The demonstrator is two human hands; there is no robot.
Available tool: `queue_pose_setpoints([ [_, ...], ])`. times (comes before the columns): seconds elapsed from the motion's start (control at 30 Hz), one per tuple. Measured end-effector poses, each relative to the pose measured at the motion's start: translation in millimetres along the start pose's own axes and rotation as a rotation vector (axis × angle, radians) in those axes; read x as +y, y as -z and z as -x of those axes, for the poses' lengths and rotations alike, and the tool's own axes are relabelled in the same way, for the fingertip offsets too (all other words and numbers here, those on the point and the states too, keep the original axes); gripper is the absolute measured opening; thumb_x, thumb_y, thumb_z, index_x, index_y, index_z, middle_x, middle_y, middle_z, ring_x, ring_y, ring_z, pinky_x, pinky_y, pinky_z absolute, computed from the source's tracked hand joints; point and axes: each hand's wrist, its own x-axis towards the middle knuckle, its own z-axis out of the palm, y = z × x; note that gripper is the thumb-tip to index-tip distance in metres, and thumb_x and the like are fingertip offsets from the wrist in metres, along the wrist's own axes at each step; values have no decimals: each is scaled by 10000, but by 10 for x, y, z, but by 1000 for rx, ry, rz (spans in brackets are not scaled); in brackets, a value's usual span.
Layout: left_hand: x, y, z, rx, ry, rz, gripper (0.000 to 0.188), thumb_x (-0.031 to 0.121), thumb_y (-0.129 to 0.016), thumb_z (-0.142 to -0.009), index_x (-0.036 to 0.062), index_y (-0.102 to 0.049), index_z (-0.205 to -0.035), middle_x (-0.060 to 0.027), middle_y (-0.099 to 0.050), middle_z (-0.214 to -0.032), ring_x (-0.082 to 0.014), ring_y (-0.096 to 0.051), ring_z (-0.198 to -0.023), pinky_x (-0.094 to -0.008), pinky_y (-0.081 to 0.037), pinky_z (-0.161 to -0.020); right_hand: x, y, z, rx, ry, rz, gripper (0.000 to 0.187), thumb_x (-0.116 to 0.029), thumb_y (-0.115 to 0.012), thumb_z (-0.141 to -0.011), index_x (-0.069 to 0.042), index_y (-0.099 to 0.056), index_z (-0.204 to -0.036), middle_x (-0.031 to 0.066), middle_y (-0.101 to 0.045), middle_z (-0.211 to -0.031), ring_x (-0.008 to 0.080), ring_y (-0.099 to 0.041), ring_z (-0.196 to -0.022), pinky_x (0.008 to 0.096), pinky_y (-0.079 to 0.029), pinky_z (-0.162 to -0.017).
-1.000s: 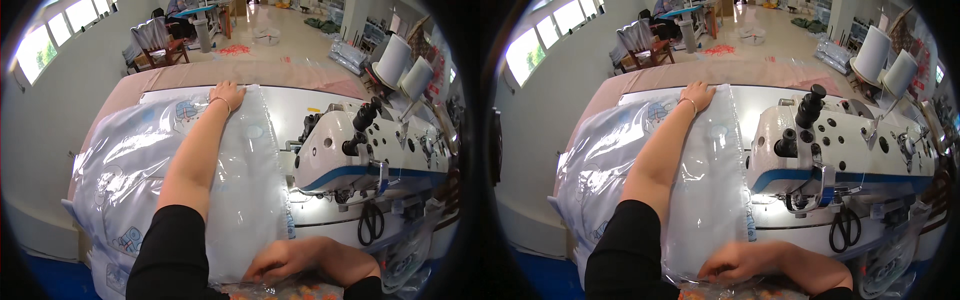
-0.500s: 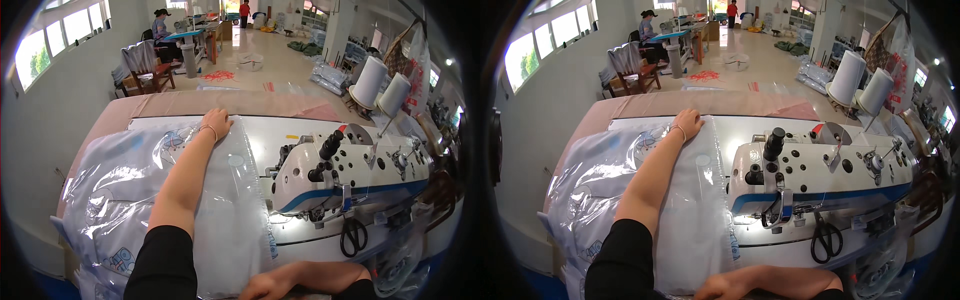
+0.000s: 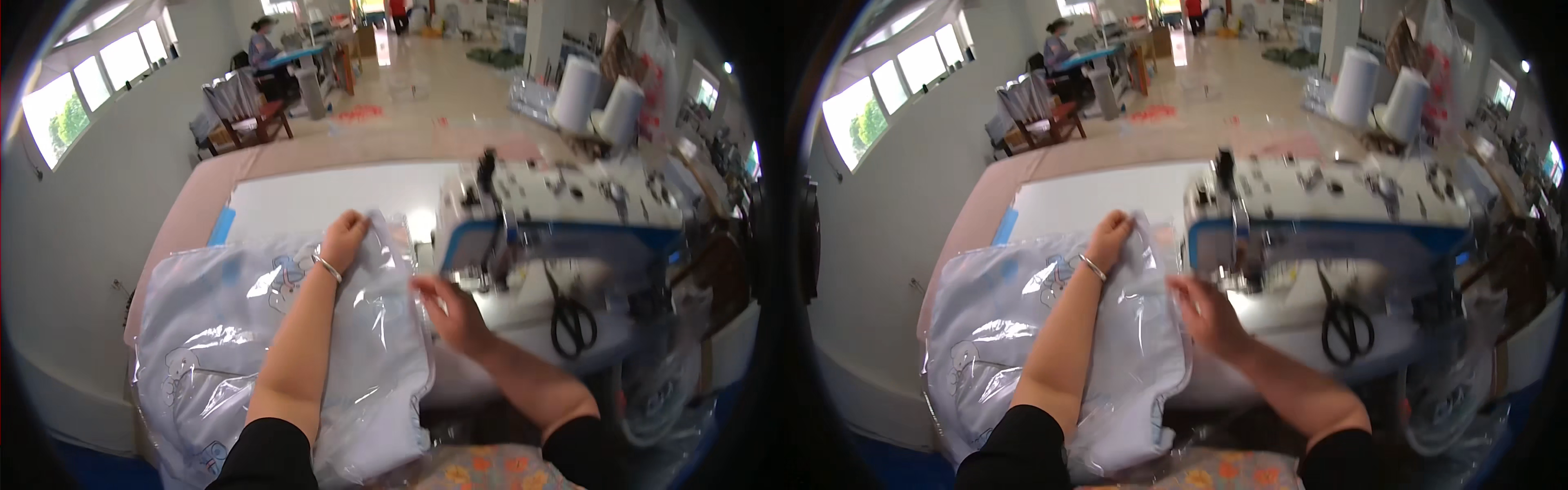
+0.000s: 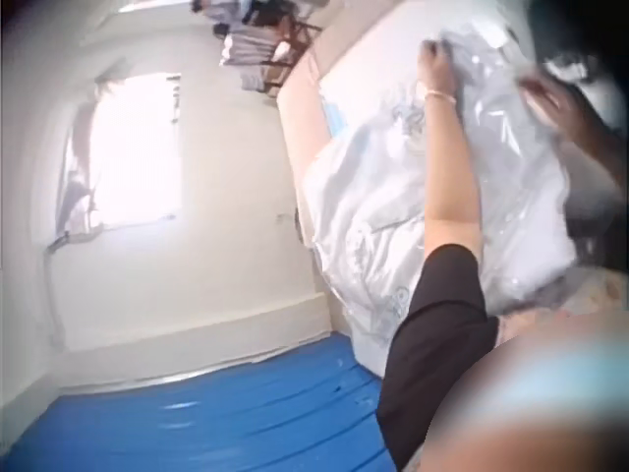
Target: Sewing and assembling plastic garment covers using an industrial sewing machine.
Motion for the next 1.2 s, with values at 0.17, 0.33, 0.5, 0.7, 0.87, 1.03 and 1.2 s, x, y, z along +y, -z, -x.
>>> queue_pose_setpoints([
  [0.17,555,-94,808,89,-142,145,190,197,-612,-968,15,-609,-916,-12,-541,-714,-104,-486,-701,-295,-444,-650,309,-296,210,-214,345,706,550,-315,-575,-899,-12,-501,-1352,214,-523,-1381,408,-421,-1336,419,-344,-1129],
  [0.33,850,-585,1103,-203,-332,-546,223,261,-666,-888,44,-649,-935,-168,-700,-889,-371,-658,-859,-434,-508,-781,176,-328,425,-270,203,339,382,-230,-551,-905,-14,-576,-1220,186,-585,-1279,320,-534,-1226,382,-432,-1017],
  [0.5,593,-833,1211,-98,-437,-567,201,216,-665,-861,58,-651,-984,-136,-684,-965,-334,-642,-951,-433,-482,-874,-119,41,765,-202,60,201,289,-42,-564,-862,-47,-630,-1143,184,-634,-1164,319,-623,-1082,394,-504,-903],
  [0.7,515,-889,1262,141,-728,-628,109,132,-549,-916,72,-627,-963,-125,-658,-945,-348,-614,-917,-436,-475,-858,-215,279,872,9,205,204,358,76,-553,-802,-8,-653,-1135,179,-640,-1223,358,-614,-1135,386,-498,-971],
  [0.87,544,-885,1167,-40,-552,-631,147,148,-495,-945,59,-612,-935,-128,-662,-916,-353,-613,-920,-438,-475,-836,-142,89,936,-14,151,276,339,71,-561,-822,-33,-665,-1128,180,-645,-1220,352,-626,-1111,412,-511,-951],
  [1.03,527,-920,1091,-119,-457,-737,137,186,-546,-928,69,-619,-928,-122,-668,-900,-321,-624,-930,-430,-478,-821,-114,99,1074,32,200,348,225,18,-638,-822,-35,-675,-1037,141,-684,-1138,343,-655,-1027,411,-529,-899],
  [1.2,558,-960,1122,-96,-449,-773,105,178,-581,-912,80,-619,-910,-105,-675,-901,-309,-631,-921,-428,-483,-811,-179,101,1096,57,212,363,191,15,-647,-808,-28,-680,-991,131,-685,-1093,343,-653,-997,412,-529,-884],
])
